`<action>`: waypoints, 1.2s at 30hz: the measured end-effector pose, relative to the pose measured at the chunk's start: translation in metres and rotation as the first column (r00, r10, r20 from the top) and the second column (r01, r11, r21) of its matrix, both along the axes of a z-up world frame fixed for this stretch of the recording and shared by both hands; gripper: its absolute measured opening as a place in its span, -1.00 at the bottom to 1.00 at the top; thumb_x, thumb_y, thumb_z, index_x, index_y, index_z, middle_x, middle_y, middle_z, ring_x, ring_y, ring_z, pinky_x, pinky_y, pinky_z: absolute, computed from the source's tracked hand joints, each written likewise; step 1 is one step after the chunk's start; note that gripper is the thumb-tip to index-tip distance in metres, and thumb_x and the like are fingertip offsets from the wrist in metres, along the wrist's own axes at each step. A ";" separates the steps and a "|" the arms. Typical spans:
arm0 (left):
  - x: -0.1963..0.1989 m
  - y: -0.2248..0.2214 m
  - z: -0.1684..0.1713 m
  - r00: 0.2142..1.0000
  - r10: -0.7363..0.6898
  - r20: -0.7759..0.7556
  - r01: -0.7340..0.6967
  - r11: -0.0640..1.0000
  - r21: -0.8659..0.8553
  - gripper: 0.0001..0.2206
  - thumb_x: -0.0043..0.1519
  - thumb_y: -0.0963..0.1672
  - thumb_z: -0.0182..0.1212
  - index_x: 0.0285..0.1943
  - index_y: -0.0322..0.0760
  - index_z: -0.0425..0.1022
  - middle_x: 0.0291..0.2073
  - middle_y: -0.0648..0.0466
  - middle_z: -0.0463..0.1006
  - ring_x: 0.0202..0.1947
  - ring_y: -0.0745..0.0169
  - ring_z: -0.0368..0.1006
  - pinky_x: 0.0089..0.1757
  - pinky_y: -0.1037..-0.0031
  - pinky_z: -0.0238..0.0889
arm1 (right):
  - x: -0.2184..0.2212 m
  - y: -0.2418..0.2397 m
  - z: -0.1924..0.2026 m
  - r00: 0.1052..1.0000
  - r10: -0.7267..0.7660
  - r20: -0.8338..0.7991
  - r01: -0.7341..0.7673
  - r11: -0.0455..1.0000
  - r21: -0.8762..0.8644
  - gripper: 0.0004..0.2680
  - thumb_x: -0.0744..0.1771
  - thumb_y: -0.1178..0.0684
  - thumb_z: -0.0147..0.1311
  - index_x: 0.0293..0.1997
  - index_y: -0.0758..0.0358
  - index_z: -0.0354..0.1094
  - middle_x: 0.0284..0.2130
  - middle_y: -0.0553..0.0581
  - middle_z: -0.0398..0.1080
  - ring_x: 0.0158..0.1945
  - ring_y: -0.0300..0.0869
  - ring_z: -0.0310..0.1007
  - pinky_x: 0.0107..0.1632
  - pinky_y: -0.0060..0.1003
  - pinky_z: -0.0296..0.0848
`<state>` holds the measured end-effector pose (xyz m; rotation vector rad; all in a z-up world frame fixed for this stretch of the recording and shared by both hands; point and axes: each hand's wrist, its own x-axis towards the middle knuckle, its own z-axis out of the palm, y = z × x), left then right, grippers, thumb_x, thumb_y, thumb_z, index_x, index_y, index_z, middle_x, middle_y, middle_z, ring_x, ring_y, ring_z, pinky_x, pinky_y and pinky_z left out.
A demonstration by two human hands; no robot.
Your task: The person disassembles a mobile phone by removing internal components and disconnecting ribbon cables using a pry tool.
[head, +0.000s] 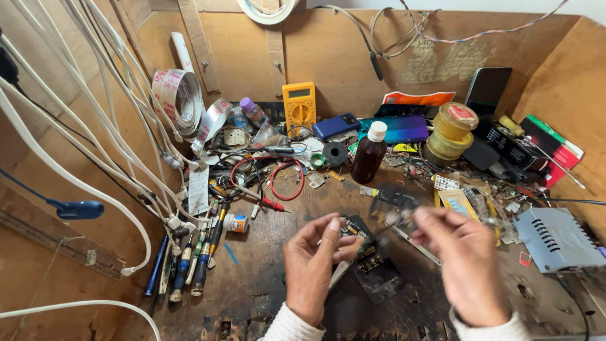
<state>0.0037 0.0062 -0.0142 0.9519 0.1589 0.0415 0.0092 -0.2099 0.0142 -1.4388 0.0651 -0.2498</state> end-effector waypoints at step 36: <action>-0.045 0.041 0.010 0.867 -0.137 0.479 -0.416 0.331 0.847 -0.34 0.08 -0.09 0.43 0.33 -0.50 0.25 0.18 -0.26 0.41 0.20 -0.26 0.25 0.17 0.09 0.08 | 0.037 -0.008 -0.002 0.980 -0.147 -0.131 0.076 0.895 -0.439 -0.85 0.32 0.11 0.18 -0.13 0.40 0.48 -0.46 0.20 0.53 -0.65 -0.31 0.31 -0.68 -0.39 0.23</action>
